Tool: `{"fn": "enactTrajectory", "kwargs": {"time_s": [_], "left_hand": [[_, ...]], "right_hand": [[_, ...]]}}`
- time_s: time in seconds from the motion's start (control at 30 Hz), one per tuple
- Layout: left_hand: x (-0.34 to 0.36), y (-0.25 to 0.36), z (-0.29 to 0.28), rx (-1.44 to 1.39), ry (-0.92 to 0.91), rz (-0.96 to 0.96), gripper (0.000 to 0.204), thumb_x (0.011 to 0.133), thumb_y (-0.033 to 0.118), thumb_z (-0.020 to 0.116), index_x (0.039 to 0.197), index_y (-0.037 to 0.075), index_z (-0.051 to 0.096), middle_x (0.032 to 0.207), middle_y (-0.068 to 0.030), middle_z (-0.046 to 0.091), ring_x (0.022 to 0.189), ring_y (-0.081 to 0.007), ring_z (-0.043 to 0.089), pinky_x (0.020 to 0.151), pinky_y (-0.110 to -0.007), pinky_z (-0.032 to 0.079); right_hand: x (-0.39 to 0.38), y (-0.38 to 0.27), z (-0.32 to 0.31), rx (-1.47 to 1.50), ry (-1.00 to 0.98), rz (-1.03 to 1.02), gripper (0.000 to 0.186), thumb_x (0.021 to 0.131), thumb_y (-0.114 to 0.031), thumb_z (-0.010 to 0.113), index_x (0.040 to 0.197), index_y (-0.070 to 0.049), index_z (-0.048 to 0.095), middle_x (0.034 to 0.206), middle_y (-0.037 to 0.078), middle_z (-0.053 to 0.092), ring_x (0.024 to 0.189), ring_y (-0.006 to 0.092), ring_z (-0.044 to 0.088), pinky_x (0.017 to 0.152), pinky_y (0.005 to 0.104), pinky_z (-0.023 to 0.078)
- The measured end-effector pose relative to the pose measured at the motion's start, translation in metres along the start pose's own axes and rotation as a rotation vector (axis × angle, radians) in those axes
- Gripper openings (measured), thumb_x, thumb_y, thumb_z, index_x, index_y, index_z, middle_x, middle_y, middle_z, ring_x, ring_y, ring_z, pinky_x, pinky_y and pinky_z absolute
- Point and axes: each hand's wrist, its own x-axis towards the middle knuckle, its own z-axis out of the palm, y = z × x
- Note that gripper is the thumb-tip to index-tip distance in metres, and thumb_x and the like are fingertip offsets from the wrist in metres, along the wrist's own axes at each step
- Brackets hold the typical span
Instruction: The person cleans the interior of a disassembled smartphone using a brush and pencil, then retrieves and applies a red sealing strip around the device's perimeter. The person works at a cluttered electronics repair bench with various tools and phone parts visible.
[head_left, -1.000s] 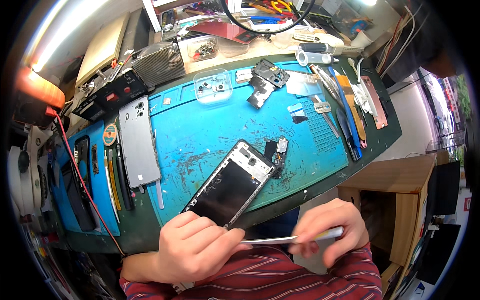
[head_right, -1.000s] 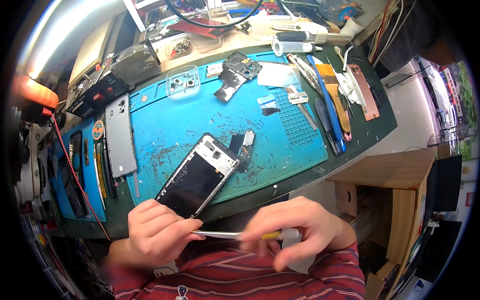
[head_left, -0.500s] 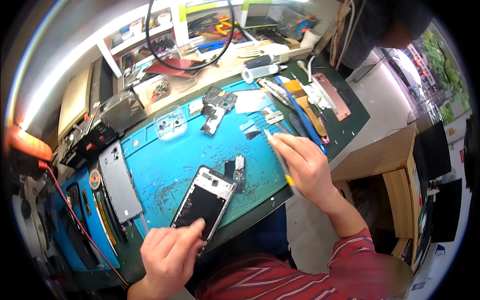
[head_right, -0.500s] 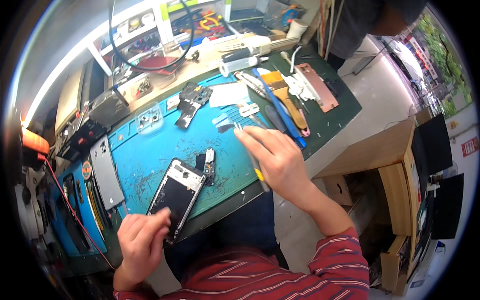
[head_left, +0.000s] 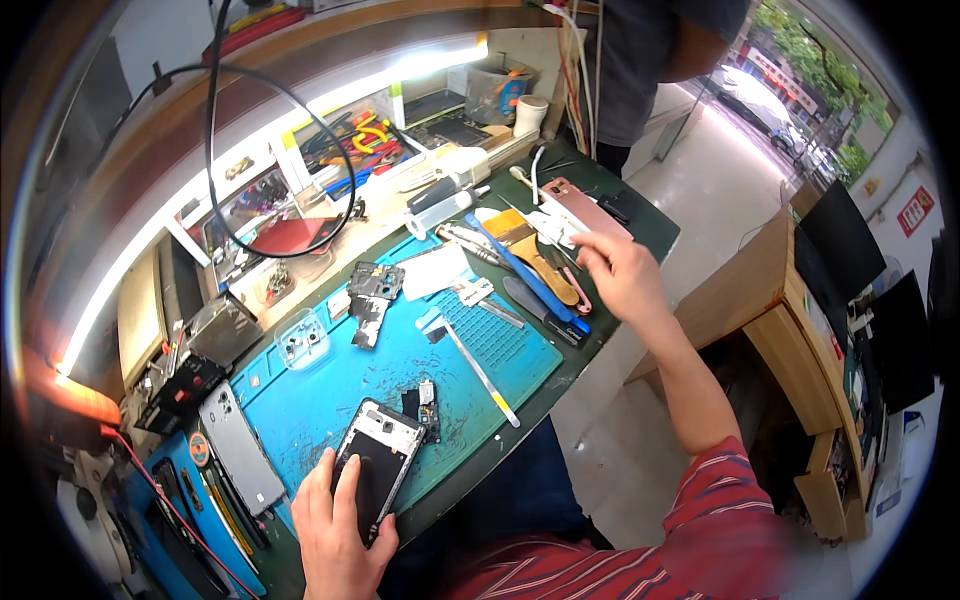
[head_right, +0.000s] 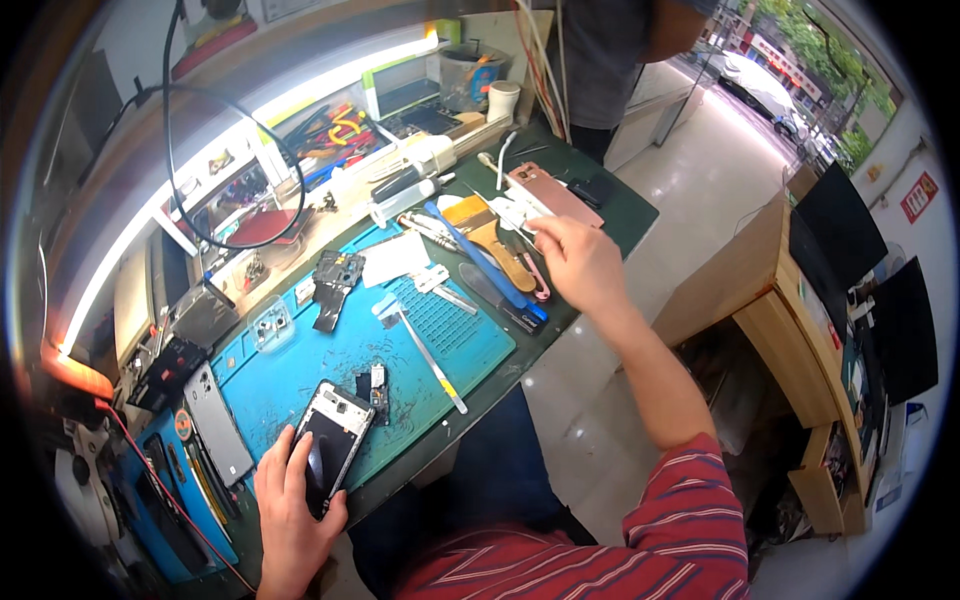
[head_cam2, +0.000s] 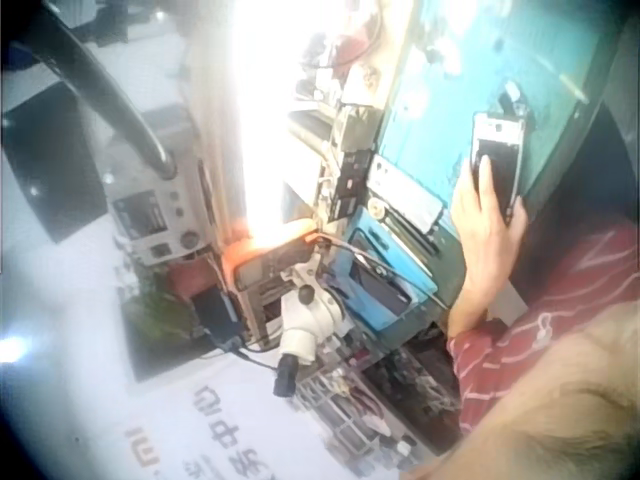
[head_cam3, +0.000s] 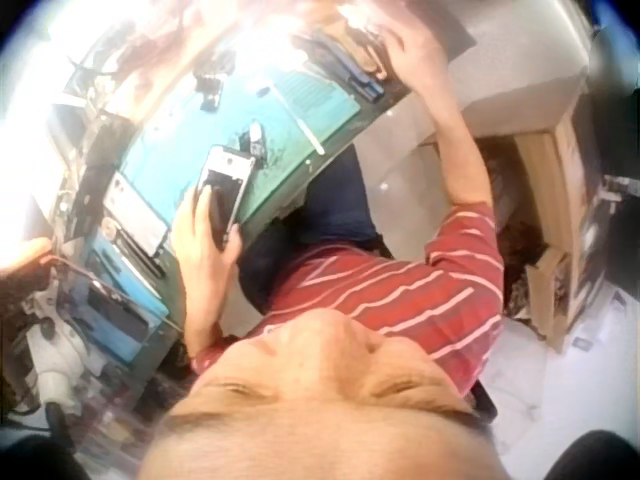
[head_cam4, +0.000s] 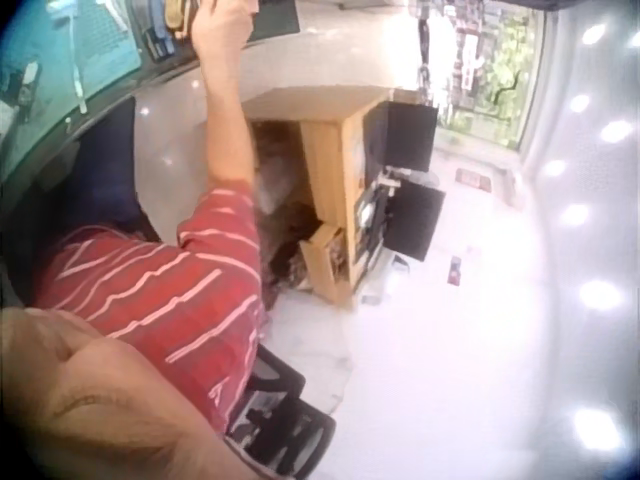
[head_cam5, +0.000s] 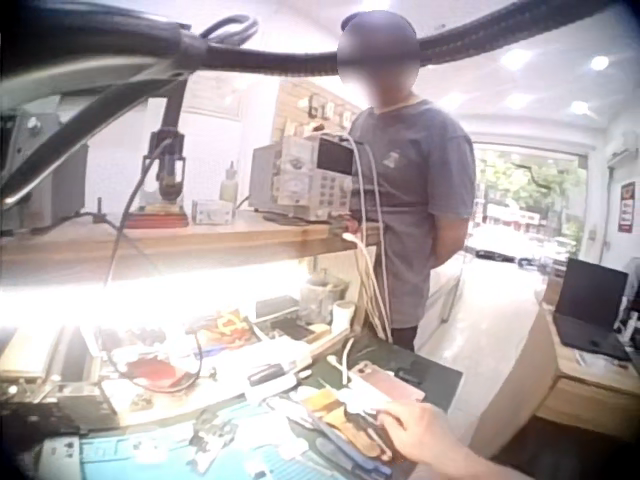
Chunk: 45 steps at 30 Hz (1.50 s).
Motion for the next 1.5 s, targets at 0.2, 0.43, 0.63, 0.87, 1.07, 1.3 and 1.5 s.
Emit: {"fn": "enactTrajectory", "kwargs": {"time_s": [0.2, 0.43, 0.63, 0.87, 1.07, 1.3, 1.5], "left_hand": [[0.002, -0.008, 0.000, -0.030, 0.002, -0.008, 0.080, 0.079, 0.009, 0.085, 0.151, -0.001, 0.052, 0.161, -0.0258, 0.046, 0.148, -0.0456, 0.045, 0.123, -0.053, 0.035], [0.002, -0.025, 0.002, -0.076, 0.368, 0.103, 0.054, 0.097, 0.019, 0.076, 0.142, -0.004, 0.058, 0.139, -0.0226, 0.066, 0.129, -0.0436, 0.060, 0.116, -0.056, 0.042], [0.004, -0.034, 0.014, -0.119, 0.659, 0.462, 0.020, 0.093, -0.003, 0.068, 0.113, -0.001, 0.070, 0.097, -0.0109, 0.078, 0.083, -0.0284, 0.074, 0.076, -0.040, 0.059], [0.004, -0.031, 0.013, -0.077, 0.766, 0.692, 0.029, 0.083, -0.005, 0.068, 0.111, 0.001, 0.075, 0.085, -0.0050, 0.074, 0.071, -0.0198, 0.071, 0.067, -0.032, 0.056], [-0.007, -0.031, 0.007, -0.104, 0.718, 0.830, 0.014, 0.094, 0.005, 0.068, 0.107, 0.005, 0.075, 0.090, -0.0036, 0.077, 0.075, -0.0173, 0.073, 0.071, -0.031, 0.059], [-0.010, -0.029, 0.000, -0.190, 0.694, 0.862, 0.017, 0.093, 0.008, 0.072, 0.108, 0.004, 0.077, 0.092, -0.0044, 0.077, 0.079, -0.0172, 0.073, 0.074, -0.029, 0.059], [-0.019, -0.036, 0.006, -0.256, 0.698, 0.798, 0.019, 0.094, 0.013, 0.073, 0.110, 0.006, 0.077, 0.092, -0.0036, 0.077, 0.079, -0.0167, 0.073, 0.075, -0.028, 0.059]], "right_hand": [[0.001, 0.012, -0.010, -0.079, -0.132, 0.093, 0.024, 0.096, -0.023, 0.074, 0.116, -0.009, 0.077, 0.103, 0.010, 0.077, 0.088, 0.0285, 0.075, 0.079, 0.0402, 0.058], [-0.024, 0.016, 0.029, -0.010, 0.091, -0.064, 0.023, 0.096, -0.009, 0.069, 0.118, -0.005, 0.075, 0.095, 0.010, 0.071, 0.077, 0.0238, 0.071, 0.073, 0.0359, 0.056], [-0.033, 0.024, 0.053, 0.155, 0.408, 0.020, 0.019, 0.099, -0.007, 0.068, 0.117, -0.003, 0.076, 0.099, 0.016, 0.075, 0.083, 0.0311, 0.073, 0.074, 0.0409, 0.057], [-0.040, -0.019, 0.031, 0.159, 0.586, -0.327, 0.019, 0.100, -0.001, 0.064, 0.115, 0.002, 0.075, 0.095, 0.017, 0.072, 0.077, 0.0345, 0.067, 0.069, 0.0409, 0.054], [-0.013, -0.168, 0.052, 0.383, -0.408, -0.759, 0.040, 0.099, -0.003, 0.065, 0.139, 0.002, 0.065, 0.115, 0.017, 0.073, 0.106, 0.0354, 0.070, 0.095, 0.0430, 0.055], [0.133, -0.298, 0.260, 0.299, -0.302, -0.659, 0.034, 0.105, -0.020, 0.055, 0.130, -0.001, 0.067, 0.119, 0.025, 0.069, 0.110, 0.0394, 0.069, 0.098, 0.0476, 0.055], [0.202, -0.329, 0.363, 0.102, -0.309, -0.362, 0.044, 0.103, -0.037, 0.060, 0.129, -0.004, 0.071, 0.130, 0.027, 0.071, 0.130, 0.0437, 0.064, 0.105, 0.0529, 0.054]]}}
